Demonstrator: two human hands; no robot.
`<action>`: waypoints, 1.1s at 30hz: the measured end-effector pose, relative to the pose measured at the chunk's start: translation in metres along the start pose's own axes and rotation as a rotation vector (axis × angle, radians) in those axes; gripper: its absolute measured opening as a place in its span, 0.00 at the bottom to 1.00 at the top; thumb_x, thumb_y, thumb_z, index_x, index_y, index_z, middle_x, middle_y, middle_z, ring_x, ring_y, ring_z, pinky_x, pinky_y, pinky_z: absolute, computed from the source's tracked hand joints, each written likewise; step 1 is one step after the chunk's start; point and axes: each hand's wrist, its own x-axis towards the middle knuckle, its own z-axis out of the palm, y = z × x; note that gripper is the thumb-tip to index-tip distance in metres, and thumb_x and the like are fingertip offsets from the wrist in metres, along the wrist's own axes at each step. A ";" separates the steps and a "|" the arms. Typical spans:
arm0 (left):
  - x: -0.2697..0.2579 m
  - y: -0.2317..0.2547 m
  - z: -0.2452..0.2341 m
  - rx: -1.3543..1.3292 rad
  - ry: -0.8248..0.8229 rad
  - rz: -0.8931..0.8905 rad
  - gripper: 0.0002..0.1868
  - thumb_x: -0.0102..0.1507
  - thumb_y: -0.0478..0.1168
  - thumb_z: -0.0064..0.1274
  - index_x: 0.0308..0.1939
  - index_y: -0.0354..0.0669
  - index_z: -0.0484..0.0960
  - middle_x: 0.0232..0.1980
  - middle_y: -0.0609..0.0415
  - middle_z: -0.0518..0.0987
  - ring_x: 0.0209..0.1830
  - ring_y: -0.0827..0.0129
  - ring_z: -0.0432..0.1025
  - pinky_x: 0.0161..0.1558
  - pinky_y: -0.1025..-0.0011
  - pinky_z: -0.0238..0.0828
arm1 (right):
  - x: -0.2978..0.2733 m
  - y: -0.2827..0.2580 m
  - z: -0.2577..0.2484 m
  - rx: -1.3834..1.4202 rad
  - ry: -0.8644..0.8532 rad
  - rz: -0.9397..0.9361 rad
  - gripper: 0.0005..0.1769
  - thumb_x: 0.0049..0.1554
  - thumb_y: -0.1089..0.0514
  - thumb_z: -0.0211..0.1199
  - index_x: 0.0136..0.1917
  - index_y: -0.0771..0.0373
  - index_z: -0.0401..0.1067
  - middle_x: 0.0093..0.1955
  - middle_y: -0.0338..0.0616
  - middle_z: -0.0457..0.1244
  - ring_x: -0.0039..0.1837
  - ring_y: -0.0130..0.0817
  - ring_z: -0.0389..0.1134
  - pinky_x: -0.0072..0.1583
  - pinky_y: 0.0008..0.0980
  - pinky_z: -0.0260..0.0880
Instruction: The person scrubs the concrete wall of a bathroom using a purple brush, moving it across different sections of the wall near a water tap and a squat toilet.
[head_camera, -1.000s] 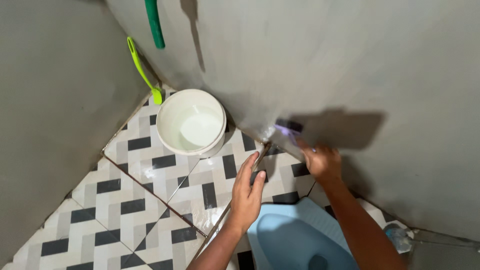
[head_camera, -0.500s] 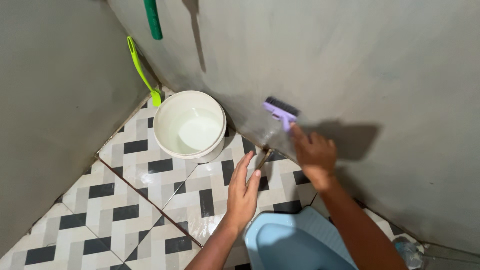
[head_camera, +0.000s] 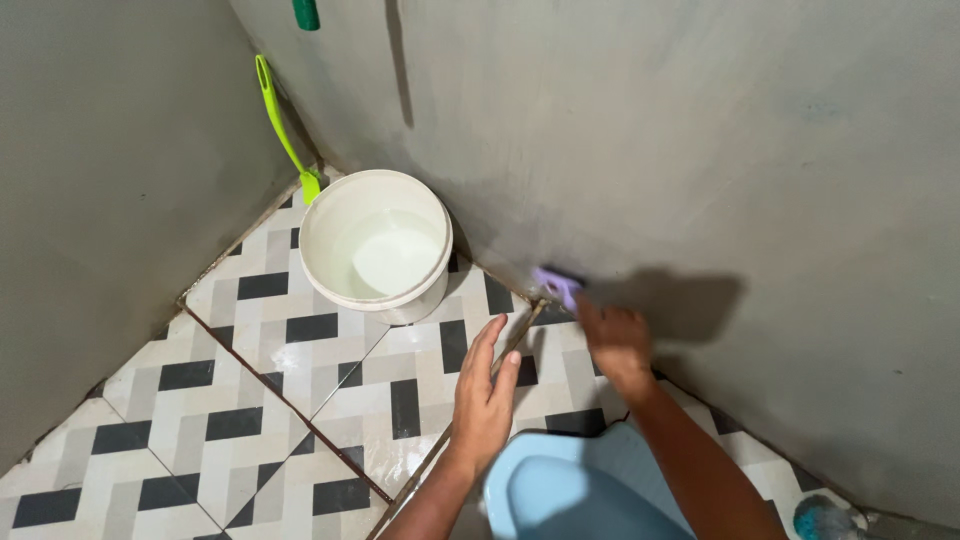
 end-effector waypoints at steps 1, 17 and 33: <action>0.001 0.001 0.001 0.002 -0.002 0.005 0.27 0.71 0.45 0.43 0.73 0.41 0.65 0.75 0.43 0.67 0.77 0.53 0.60 0.73 0.61 0.55 | 0.020 -0.008 -0.028 0.030 0.082 0.000 0.25 0.57 0.51 0.62 0.69 0.45 0.69 0.37 0.42 0.66 0.39 0.42 0.69 0.43 0.45 0.66; -0.013 -0.002 -0.004 0.023 0.002 0.006 0.27 0.71 0.46 0.43 0.74 0.43 0.65 0.76 0.45 0.67 0.77 0.54 0.60 0.72 0.61 0.57 | -0.037 0.020 0.055 -0.081 -0.187 -0.009 0.19 0.65 0.52 0.51 0.68 0.43 0.66 0.46 0.40 0.69 0.45 0.40 0.70 0.46 0.47 0.69; -0.047 0.005 0.064 -0.010 -0.232 0.019 0.27 0.70 0.44 0.44 0.73 0.39 0.66 0.76 0.44 0.67 0.78 0.53 0.60 0.73 0.61 0.55 | -0.151 0.098 0.024 -0.158 -0.362 0.130 0.21 0.59 0.56 0.62 0.64 0.33 0.71 0.42 0.37 0.68 0.45 0.38 0.71 0.49 0.43 0.71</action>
